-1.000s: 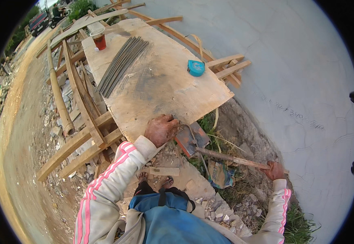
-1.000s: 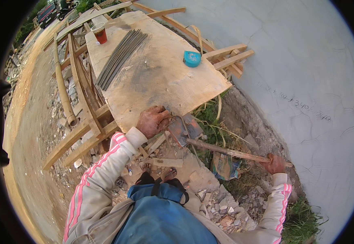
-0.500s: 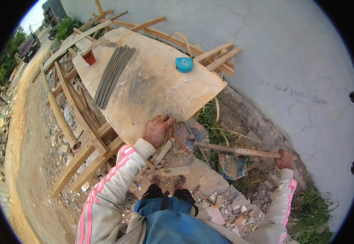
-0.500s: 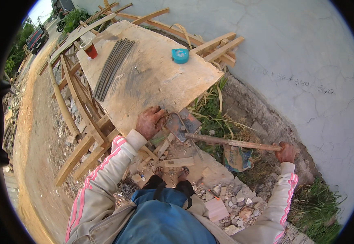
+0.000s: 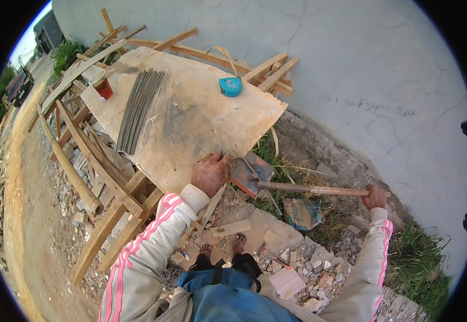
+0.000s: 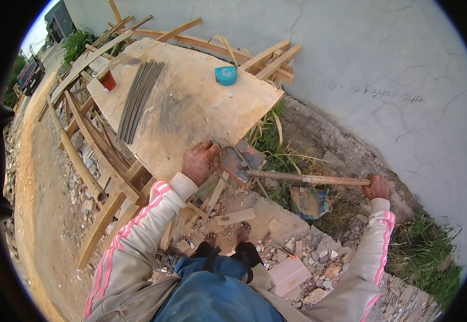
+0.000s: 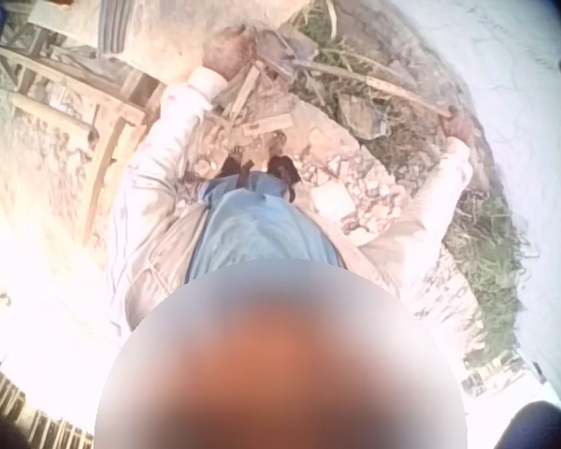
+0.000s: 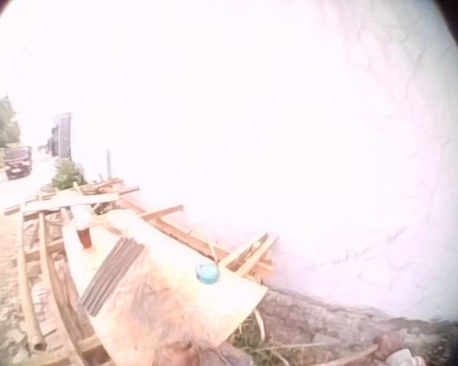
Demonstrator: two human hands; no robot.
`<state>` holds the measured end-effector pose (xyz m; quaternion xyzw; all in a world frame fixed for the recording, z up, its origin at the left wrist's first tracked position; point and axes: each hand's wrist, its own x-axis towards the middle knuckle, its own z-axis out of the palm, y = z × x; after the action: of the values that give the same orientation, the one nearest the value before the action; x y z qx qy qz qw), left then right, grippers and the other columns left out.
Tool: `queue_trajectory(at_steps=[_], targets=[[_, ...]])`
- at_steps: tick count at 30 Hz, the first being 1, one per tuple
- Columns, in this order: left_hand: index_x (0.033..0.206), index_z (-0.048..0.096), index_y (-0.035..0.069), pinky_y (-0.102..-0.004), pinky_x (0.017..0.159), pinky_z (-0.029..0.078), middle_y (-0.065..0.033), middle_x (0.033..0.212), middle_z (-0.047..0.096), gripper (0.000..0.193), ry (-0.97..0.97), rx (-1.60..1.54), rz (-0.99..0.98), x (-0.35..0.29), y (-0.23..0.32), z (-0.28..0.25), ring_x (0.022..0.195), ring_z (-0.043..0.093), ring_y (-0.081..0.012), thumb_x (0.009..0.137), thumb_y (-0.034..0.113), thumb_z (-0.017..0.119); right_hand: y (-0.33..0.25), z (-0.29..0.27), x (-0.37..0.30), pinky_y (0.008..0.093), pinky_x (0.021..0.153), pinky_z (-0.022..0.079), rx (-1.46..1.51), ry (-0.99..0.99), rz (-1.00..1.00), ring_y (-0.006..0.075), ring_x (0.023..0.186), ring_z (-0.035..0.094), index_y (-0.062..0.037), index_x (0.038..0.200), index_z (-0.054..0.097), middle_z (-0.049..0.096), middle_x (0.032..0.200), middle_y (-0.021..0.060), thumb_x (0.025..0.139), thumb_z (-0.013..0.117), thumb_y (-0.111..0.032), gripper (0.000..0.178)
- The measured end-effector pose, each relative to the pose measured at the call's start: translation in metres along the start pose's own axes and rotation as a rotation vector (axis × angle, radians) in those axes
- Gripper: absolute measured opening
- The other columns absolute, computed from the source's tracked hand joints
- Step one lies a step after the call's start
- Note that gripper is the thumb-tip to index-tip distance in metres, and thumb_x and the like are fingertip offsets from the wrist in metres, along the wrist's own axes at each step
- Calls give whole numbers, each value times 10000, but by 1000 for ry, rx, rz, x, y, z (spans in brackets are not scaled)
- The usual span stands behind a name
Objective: The person uses a manual metal cutter to cut thin metal rods one by one on a makeshift wooden table. The cut pieces are placed on the table surface as the task proceeds.
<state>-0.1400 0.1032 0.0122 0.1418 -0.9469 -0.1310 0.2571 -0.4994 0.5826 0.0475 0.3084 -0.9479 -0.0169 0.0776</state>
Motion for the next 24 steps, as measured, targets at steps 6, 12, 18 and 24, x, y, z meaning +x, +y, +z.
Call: queue_trajectory(at_steps=[6, 12, 18, 24], targets=[[978, 664, 73, -475, 749, 573, -121, 932, 628, 121, -46, 63, 5, -2, 0, -4, 876, 672, -328, 919, 179, 669, -4, 18, 8, 570, 703, 511, 32, -30, 6, 509, 736, 646, -27, 679, 666, 633, 687, 274, 897, 740, -459, 490], [970, 669, 72, -472, 760, 569, -121, 937, 629, 127, -97, 99, 6, 1, 4, -7, 907, 662, -317, 916, 186, 675, 9, 44, 14, 570, 681, 495, 86, -9, -22, 519, 736, 630, -16, 672, 639, 614, 682, 276, 902, 735, -458, 508], [975, 678, 77, -454, 770, 562, -115, 928, 630, 130, -34, 135, 10, -2, 6, -4, 900, 659, -309, 898, 181, 689, 16, 48, 18, 564, 661, 497, 84, -16, -50, 515, 718, 636, -13, 678, 648, 621, 678, 275, 905, 737, -471, 519], [1002, 691, 83, -447, 767, 562, -108, 928, 631, 139, -38, 137, 11, -2, 4, 0, 893, 660, -303, 890, 164, 690, 11, 45, 9, 567, 715, 509, 60, -50, -23, 509, 746, 652, -19, 669, 657, 629, 679, 277, 910, 724, -453, 501]])
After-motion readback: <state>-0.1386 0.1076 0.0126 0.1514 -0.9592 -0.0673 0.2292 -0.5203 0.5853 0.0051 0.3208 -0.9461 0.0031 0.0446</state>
